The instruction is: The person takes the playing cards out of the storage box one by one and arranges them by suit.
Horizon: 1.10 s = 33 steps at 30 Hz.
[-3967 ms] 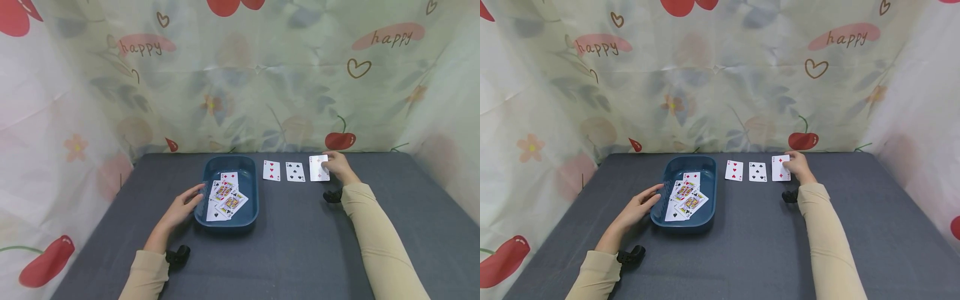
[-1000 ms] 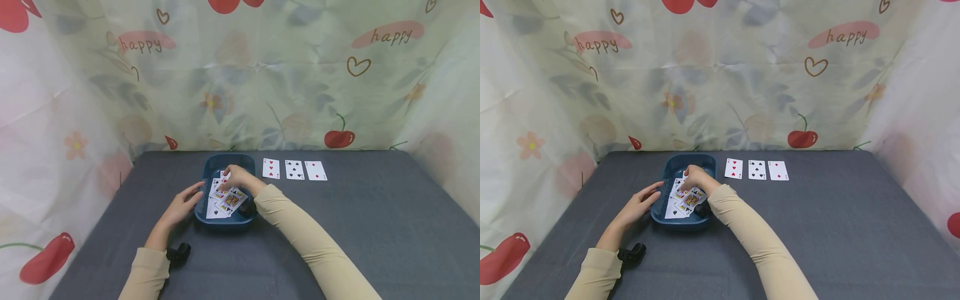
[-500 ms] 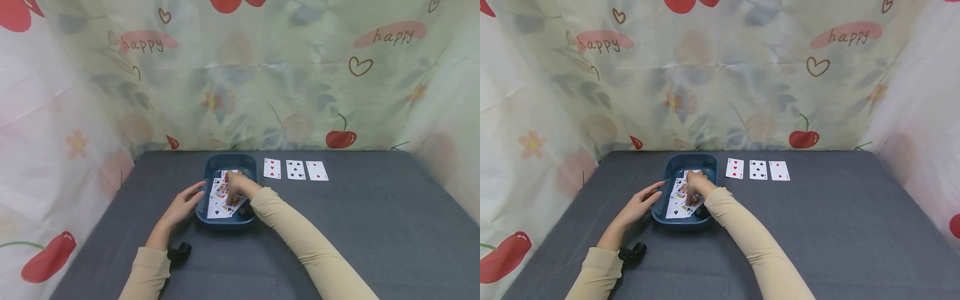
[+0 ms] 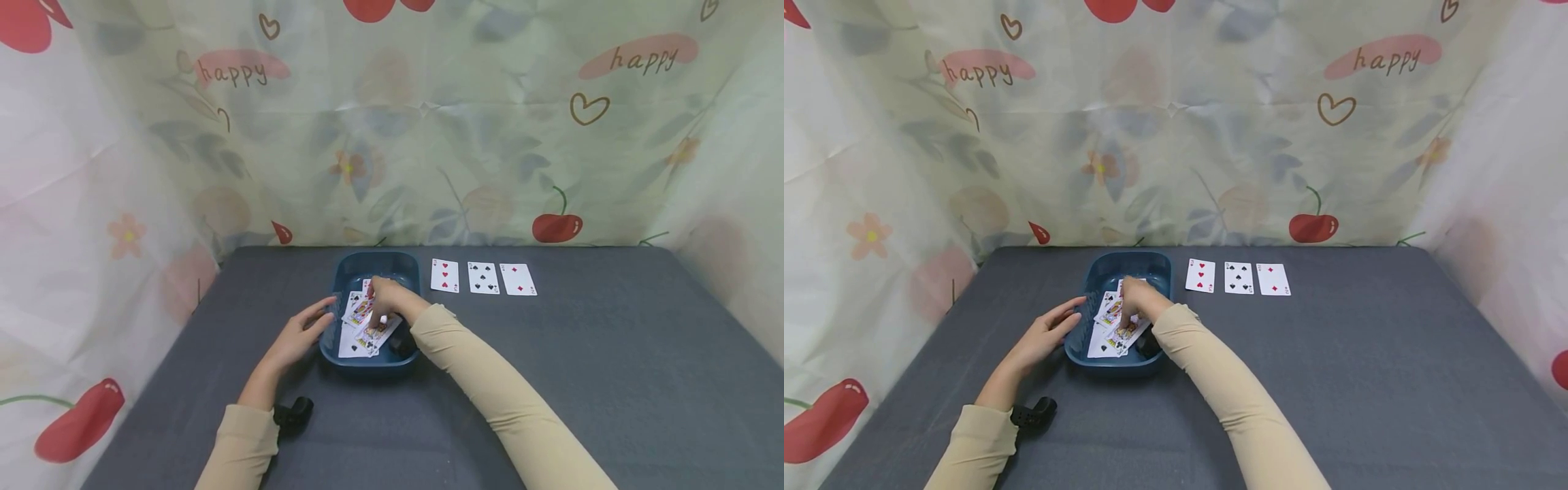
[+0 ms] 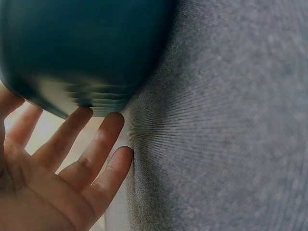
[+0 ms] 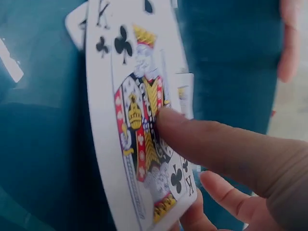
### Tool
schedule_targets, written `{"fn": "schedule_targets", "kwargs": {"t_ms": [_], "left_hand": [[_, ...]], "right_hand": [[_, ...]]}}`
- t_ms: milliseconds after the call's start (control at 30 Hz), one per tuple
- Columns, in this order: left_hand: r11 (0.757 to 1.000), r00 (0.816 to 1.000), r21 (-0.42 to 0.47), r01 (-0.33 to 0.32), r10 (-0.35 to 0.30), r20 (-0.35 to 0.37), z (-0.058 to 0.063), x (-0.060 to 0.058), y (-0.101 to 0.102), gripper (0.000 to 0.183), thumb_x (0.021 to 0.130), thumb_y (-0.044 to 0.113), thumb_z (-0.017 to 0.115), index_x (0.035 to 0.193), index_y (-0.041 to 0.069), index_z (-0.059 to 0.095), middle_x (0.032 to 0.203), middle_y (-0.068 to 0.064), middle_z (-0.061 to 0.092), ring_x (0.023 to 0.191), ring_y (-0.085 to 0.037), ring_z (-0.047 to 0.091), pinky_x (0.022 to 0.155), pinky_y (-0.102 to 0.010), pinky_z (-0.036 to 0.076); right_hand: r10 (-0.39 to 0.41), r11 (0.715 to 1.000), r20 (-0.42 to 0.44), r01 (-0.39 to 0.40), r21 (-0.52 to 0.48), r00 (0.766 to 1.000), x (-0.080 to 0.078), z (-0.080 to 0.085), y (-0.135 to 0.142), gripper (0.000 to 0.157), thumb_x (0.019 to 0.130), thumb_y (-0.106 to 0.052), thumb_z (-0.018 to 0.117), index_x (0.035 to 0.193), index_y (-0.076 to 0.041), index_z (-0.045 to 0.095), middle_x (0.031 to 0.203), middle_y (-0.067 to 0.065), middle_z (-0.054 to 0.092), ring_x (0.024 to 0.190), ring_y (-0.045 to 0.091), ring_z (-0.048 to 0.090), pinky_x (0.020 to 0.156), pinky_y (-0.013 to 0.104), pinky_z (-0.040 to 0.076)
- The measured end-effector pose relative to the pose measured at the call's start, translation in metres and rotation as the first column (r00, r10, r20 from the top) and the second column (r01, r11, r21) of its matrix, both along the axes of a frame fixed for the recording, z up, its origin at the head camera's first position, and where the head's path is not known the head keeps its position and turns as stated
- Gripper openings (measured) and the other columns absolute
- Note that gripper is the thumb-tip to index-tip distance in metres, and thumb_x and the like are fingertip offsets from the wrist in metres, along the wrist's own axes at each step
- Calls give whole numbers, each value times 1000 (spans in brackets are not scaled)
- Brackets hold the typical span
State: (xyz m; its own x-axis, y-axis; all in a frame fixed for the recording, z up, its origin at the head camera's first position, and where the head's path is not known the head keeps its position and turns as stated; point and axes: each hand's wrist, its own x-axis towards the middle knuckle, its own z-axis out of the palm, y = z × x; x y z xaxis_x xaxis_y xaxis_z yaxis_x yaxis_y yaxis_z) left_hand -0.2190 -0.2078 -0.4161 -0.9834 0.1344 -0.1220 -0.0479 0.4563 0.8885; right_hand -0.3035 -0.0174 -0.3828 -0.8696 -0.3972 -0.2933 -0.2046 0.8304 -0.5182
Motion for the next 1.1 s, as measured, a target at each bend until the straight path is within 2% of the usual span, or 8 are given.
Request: {"fn": "schedule_targets", "kwargs": {"t_ms": [67, 200, 400, 600, 733, 867, 967, 1100], "left_hand": [[1000, 1000, 2, -2, 2, -1, 0, 0, 0, 48, 97, 38, 46, 143, 24, 38, 151, -15, 31, 138, -35, 33, 104, -55, 38], [1000, 1000, 11, -1, 1, -2, 0, 0, 0, 47, 98, 37, 46, 143, 24, 38, 151, -15, 31, 138, -35, 33, 103, -55, 38], [1000, 1000, 14, 2, -2, 5, 1, 1, 0, 48, 98, 38, 45, 143, 25, 37, 152, -14, 29, 139, -36, 31, 104, -56, 37], [1000, 1000, 15, -5, 5, 7, 0, 1, 1, 48, 97, 38, 46, 143, 25, 37, 152, -15, 29, 139, -35, 31, 104, -55, 37], [1000, 1000, 8, -12, 12, 6, -2, -1, 1, 47, 97, 37, 46, 142, 26, 38, 152, -14, 30, 139, -35, 32, 105, -55, 37], [1000, 1000, 4, -16, 16, 5, -2, -1, 1, 47, 98, 36, 45, 143, 25, 37, 152, -14, 29, 139, -35, 31, 105, -55, 36], [1000, 1000, 4, -19, 19, 7, -2, -1, 1, 47, 98, 36, 45, 143, 26, 37, 152, -14, 29, 139, -35, 31, 106, -55, 35], [1000, 1000, -4, -22, 23, 13, -3, -1, 2, 47, 98, 36, 45, 143, 27, 37, 152, -14, 30, 138, -35, 33, 106, -55, 35]], "right_hand": [[7, 1000, 2, -7, -17, 1000, -1, 4, 0, 61, 67, -6, 81, 119, -5, 49, 111, 12, 56, 89, 20, 50, 71, 25, 44], [42, 997, -14, -43, -68, 999, -1, 14, 1, 61, 69, -3, 79, 122, -6, 49, 120, 14, 55, 96, 22, 54, 75, 26, 48], [60, 989, -78, -70, -132, 995, -1, 26, 8, 44, 75, -9, 75, 114, -7, 57, 122, 15, 57, 106, 25, 58, 79, 28, 52], [41, 974, -105, -64, -217, 994, -2, 35, 21, 29, 80, -12, 70, 107, -5, 62, 109, 15, 64, 88, 20, 64, 69, 24, 51], [52, 962, -149, -89, -257, 988, -5, 39, 29, 28, 81, -12, 69, 106, -3, 62, 98, 14, 67, 73, 12, 60, 64, 19, 47], [65, 932, -126, -105, -347, 990, -8, 39, 38, 28, 82, -12, 67, 107, -2, 60, 85, 13, 69, 64, 8, 58, 61, 17, 45], [64, 905, -94, -98, -414, 993, -8, 39, 46, 29, 83, -12, 66, 109, -1, 59, 81, 12, 69, 62, 8, 59, 61, 19, 47], [48, 885, -107, -92, -457, 993, -7, 40, 59, 26, 84, -16, 66, 107, -6, 61, 82, 11, 68, 65, 12, 61, 63, 23, 50]]}}
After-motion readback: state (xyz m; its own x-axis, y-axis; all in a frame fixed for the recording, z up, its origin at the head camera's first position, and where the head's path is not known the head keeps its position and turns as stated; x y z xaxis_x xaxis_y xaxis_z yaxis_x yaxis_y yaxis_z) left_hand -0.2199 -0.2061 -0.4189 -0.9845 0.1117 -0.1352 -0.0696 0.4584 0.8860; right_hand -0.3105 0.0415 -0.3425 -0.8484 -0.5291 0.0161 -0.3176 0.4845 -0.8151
